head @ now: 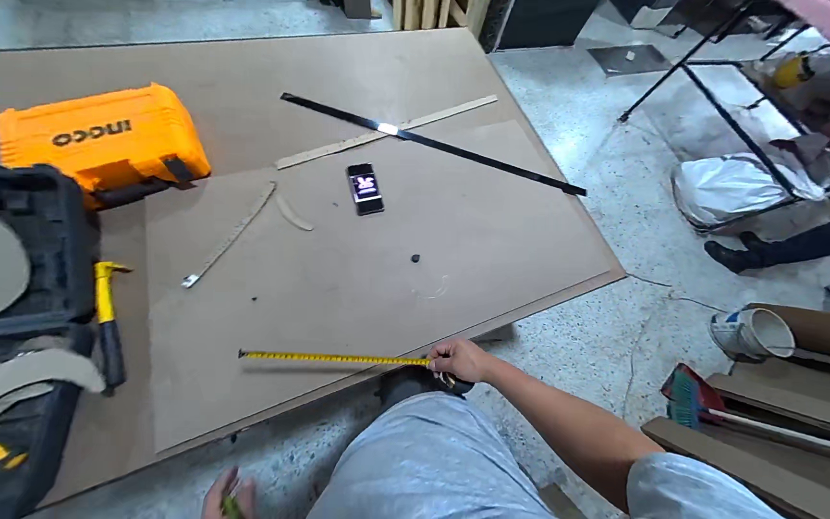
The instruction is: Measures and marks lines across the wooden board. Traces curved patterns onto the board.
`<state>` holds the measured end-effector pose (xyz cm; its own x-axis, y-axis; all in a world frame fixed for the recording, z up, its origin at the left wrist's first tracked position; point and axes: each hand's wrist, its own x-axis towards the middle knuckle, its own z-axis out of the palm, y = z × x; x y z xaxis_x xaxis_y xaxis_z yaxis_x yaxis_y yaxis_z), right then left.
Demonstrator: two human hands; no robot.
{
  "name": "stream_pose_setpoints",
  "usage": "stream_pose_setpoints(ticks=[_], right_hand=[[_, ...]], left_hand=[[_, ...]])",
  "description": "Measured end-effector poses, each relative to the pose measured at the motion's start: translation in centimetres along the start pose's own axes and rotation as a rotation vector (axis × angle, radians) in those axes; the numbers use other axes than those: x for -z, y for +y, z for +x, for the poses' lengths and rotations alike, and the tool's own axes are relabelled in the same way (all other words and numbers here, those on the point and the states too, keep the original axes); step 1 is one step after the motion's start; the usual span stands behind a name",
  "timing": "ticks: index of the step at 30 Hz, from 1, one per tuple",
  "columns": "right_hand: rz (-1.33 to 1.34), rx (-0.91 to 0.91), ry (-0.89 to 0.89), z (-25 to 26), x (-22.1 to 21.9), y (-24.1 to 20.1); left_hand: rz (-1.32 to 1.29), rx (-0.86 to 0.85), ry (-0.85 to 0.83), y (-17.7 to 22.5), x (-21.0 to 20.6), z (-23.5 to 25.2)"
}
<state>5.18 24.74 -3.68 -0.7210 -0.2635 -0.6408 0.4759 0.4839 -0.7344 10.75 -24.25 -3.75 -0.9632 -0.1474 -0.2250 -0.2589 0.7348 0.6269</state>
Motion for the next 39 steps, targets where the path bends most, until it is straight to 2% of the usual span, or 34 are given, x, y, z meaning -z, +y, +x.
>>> stream_pose_setpoints(ticks=[2, 5, 8, 10, 12, 16, 18, 21, 25, 29, 32, 35, 39], right_hand=[[0.055, 0.005, 0.01, 2.2, -1.0, -2.5], [0.133, -0.004, 0.051, 3.7, -2.6, -6.2], [0.186, -0.049, 0.137, 3.3, -5.4, -7.4], [0.22, -0.103, 0.243, 2.4, -7.5, -7.3], [0.288, -0.2, 0.369, 0.7, -10.9, -7.2], [0.541, -0.339, 0.635, -3.7, -22.4, -7.2], [0.635, -0.381, 0.693, -4.7, -28.5, -7.8], [0.697, -0.452, 0.739, -6.0, -36.9, -9.9], [0.782, -0.446, 0.853, -7.0, -43.7, -12.2], [0.851, -0.451, 0.937, -9.5, -47.8, -11.8], [0.916, -0.436, 1.047, -11.5, -49.7, -10.3], [0.959, -0.438, 1.127, -13.9, -51.7, -8.8], [0.989, -0.45, 1.118, -17.8, -55.1, -6.6]], left_hand=[[0.031, 0.002, -0.049, 0.5, 2.1, 2.9], [0.094, -0.038, -0.059, -1.4, 4.5, 7.9], [0.156, -0.007, -0.093, -3.5, 6.7, 12.8], [0.207, -0.048, -0.165, -4.2, 7.8, 16.2], [0.264, -0.144, -0.261, -5.7, 8.2, 19.3], [0.286, -0.408, -0.441, -9.3, 9.6, 23.0], [0.221, -0.438, -0.472, -9.8, 10.2, 23.5], [0.117, -0.271, -0.453, -9.5, 11.3, 22.4], [0.143, -0.19, -0.418, -8.4, 10.8, 21.9], [0.225, -0.192, -0.41, -8.7, 9.6, 21.5], [0.18, -0.124, -0.42, -8.4, 9.3, 20.8], [-0.148, -0.051, -0.383, -8.4, 8.9, 20.6], [-0.468, 0.077, -0.315, -7.0, 8.7, 19.8]])
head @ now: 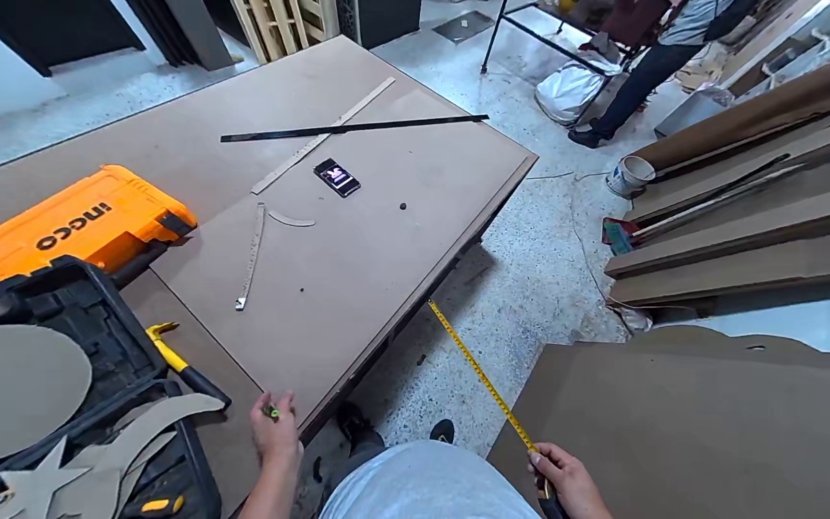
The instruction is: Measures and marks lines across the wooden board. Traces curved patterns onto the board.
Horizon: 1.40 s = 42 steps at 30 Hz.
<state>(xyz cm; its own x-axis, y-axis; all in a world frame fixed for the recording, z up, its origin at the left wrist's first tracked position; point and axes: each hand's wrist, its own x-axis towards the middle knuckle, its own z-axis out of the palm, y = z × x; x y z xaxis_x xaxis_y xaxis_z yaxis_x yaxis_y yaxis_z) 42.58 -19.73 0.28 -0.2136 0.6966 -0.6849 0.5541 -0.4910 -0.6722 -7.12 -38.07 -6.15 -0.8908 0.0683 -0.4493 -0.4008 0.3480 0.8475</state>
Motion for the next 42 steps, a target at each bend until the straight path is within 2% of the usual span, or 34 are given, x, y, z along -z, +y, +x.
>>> stream_pose_setpoints(ticks=[4, 10, 16, 19, 22, 26, 30, 34, 38, 42], right_hand=[[-0.026, 0.009, -0.007, 0.3, 4.3, 2.3], [-0.055, 0.05, -0.037, 2.5, 8.2, 1.3], [-0.006, 0.116, -0.054, 3.6, 7.6, 1.1], [0.024, 0.099, -0.058, 3.5, 6.0, 1.9], [0.057, 0.068, -0.049, 2.8, 3.7, 2.5], [0.19, 0.031, -0.01, 1.8, -1.3, 2.0], [0.329, -0.008, -0.034, 1.7, -9.7, -1.2], [0.359, -0.05, -0.105, 4.2, -18.9, -6.0], [0.347, -0.115, -0.122, 7.3, -26.0, -9.1], [0.319, -0.162, -0.112, 8.4, -29.0, -10.7]], left_hand=[[-0.194, 0.026, 0.011, 0.8, -2.5, -1.5], [-0.149, 0.002, -0.116, 0.5, -6.2, -2.8], [-0.089, -0.048, -0.36, -0.4, -7.1, -3.0], [0.143, -0.165, -0.417, 1.4, -6.4, -1.9], [0.421, -0.327, -0.353, 4.4, -5.6, 1.5], [0.583, -0.336, -0.241, 8.4, -4.9, 10.0], [0.713, -0.344, -0.186, 13.7, -5.0, 18.8], [0.818, -0.342, -0.193, 17.5, -5.6, 27.5], [0.96, -0.373, -0.225, 19.1, -5.3, 33.2], [1.041, -0.512, -0.249, 18.6, -5.5, 36.7]])
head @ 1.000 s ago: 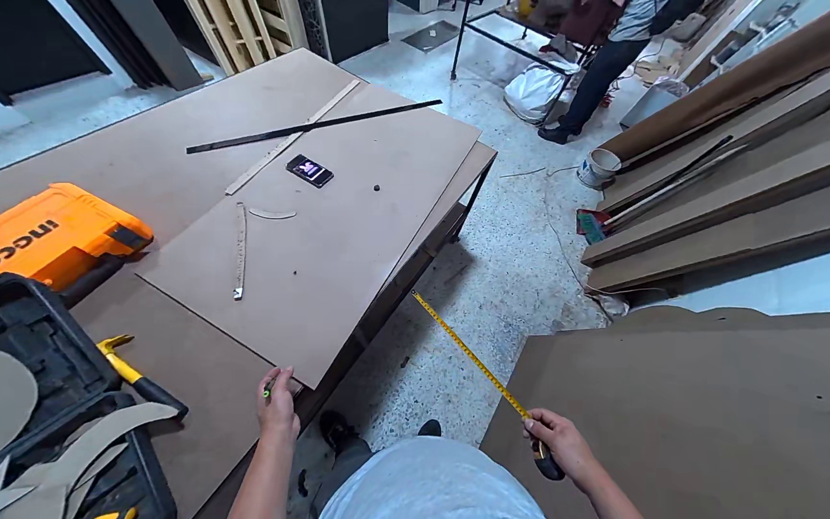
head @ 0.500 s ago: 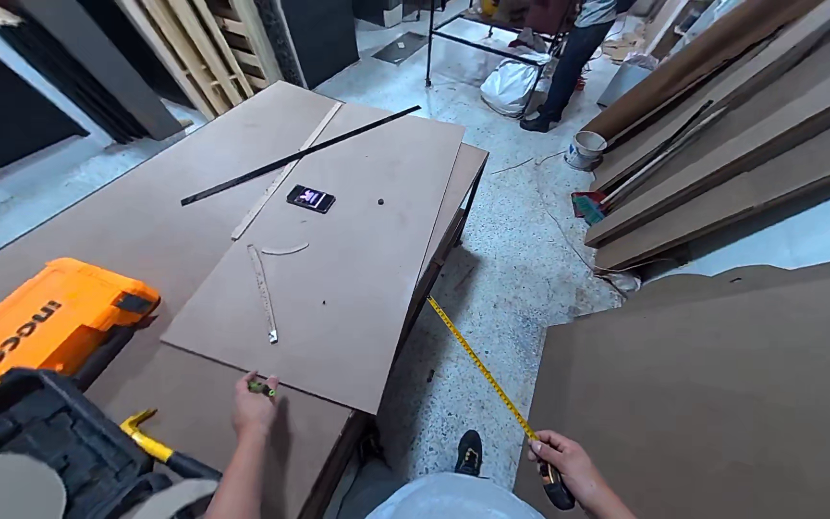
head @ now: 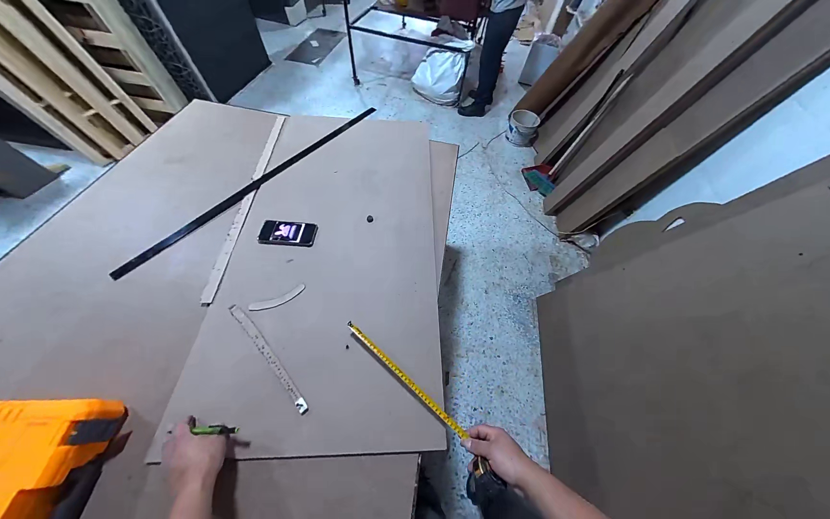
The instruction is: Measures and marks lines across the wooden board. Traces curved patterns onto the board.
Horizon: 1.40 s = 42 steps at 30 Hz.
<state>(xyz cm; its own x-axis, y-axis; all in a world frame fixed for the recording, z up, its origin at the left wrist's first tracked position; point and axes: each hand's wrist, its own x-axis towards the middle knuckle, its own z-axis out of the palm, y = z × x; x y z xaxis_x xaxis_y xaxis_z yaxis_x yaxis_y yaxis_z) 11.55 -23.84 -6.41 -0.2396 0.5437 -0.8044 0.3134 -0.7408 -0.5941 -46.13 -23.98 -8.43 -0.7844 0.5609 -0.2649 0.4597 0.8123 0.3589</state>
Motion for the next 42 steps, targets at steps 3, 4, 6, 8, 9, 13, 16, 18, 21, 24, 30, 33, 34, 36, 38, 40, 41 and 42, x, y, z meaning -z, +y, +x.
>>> stream_pose_setpoints(ticks=[3, 4, 6, 8, 9, 13, 16, 18, 21, 24, 30, 33, 34, 36, 38, 40, 41, 42], right_hand=[[0.03, -0.023, -0.004, -0.4, -0.7, -0.1], [0.037, -0.031, -0.012, -0.5, -0.8, -0.1], [0.047, -0.026, -0.014, -0.4, -0.8, -0.4], [0.064, -0.017, -0.018, 0.1, -0.8, -0.7], [0.079, -0.019, -0.025, 0.2, -0.7, -0.7], [0.116, -0.015, -0.057, 1.0, -1.2, -1.1], [0.119, 0.019, 0.005, 1.4, -0.8, -0.6], [0.113, 0.044, 0.062, 1.2, 0.8, 0.1], [0.07, 0.06, 0.123, 0.3, 4.1, 0.9], [0.049, 0.078, 0.187, -0.4, 8.2, 2.2], [0.033, 0.083, 0.381, -3.0, 15.9, 2.6], [0.142, 0.093, 0.542, -4.6, 18.2, 3.4], [0.194, 0.106, 0.593, -5.0, 18.6, 4.1], [0.259, 0.123, 0.646, -6.0, 18.7, 6.0], [0.27, 0.12, 0.661, -6.7, 18.2, 7.6], [0.288, 0.103, 0.603, -7.2, 17.1, 8.8], [0.302, 0.087, 0.55, -7.2, 16.4, 9.1], [0.316, 0.071, 0.497, -7.0, 15.8, 9.1]], left_hand=[[-0.052, 0.026, 0.02, -0.9, 0.8, 1.5], [-0.075, 0.046, 0.03, -1.3, 1.2, 1.6], [-0.103, 0.072, 0.058, -1.8, 1.5, 2.0], [-0.07, 0.094, 0.067, -1.7, 1.6, 2.0], [-0.032, 0.101, 0.056, -1.5, 1.7, 1.8], [0.095, 0.115, -0.018, -0.5, 2.8, -0.1], [0.104, 0.129, -0.051, 0.0, 2.8, -2.0], [0.098, 0.137, -0.073, 0.3, 2.4, -3.7], [0.115, 0.147, -0.128, 0.9, 1.9, -7.2], [0.225, 0.139, -0.21, 2.1, 1.3, -11.0], [0.421, 0.09, -0.396, 5.5, -0.3, -18.0], [0.494, 0.023, -0.456, 6.3, -2.1, -21.3], [0.512, -0.006, -0.47, 6.5, -2.6, -22.2], [0.537, -0.056, -0.495, 6.7, -3.0, -24.0], [0.512, -0.077, -0.48, 6.6, -3.1, -24.8], [0.446, -0.064, -0.404, 6.9, -2.7, -25.7], [0.398, -0.082, -0.349, 7.4, -2.3, -26.2], [0.325, -0.127, -0.295, 8.2, -2.1, -26.5]])
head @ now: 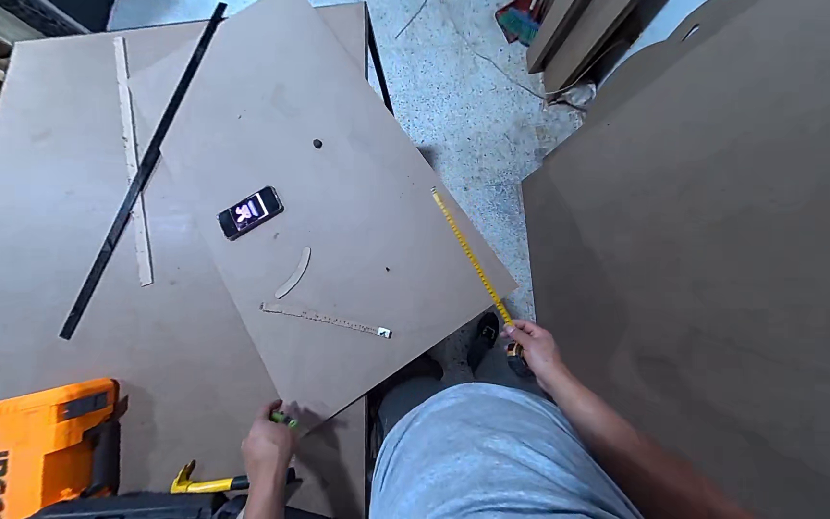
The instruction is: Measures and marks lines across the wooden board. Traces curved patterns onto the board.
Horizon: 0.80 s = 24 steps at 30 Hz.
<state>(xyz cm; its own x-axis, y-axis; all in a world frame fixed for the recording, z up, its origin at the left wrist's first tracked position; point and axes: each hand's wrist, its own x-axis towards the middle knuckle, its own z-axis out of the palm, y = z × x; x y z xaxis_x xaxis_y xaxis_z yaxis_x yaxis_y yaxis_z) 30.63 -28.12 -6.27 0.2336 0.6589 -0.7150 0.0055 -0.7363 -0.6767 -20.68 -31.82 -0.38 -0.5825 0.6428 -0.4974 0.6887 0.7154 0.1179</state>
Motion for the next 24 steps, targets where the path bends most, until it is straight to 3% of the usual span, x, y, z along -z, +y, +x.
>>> stream_pose_setpoints(ticks=[2, 4, 10, 16, 19, 24], right_hand=[[-0.001, -0.046, -0.084, 0.6, -1.4, -0.3], [-0.021, -0.1, -0.126, 0.8, -3.0, -0.3], [-0.074, -0.153, -0.097, 1.3, -7.8, -1.3], [-0.084, -0.175, -0.045, 0.6, -8.5, -1.5], [-0.101, -0.181, -0.037, 0.2, -9.3, -1.5], [-0.103, -0.203, -0.043, -0.9, -11.1, -1.4]], left_hand=[[-0.202, -0.16, 0.081, 2.1, 0.1, 0.8], [-0.387, -0.291, 0.044, 5.5, 0.4, 1.5], [-0.404, -0.601, -0.098, 20.5, 1.0, 9.5], [-0.63, -0.576, -0.237, 34.0, -0.3, 17.6], [-0.681, -0.573, -0.272, 37.2, -0.9, 19.2], [-0.664, -0.561, -0.277, 37.0, -1.1, 19.6]])
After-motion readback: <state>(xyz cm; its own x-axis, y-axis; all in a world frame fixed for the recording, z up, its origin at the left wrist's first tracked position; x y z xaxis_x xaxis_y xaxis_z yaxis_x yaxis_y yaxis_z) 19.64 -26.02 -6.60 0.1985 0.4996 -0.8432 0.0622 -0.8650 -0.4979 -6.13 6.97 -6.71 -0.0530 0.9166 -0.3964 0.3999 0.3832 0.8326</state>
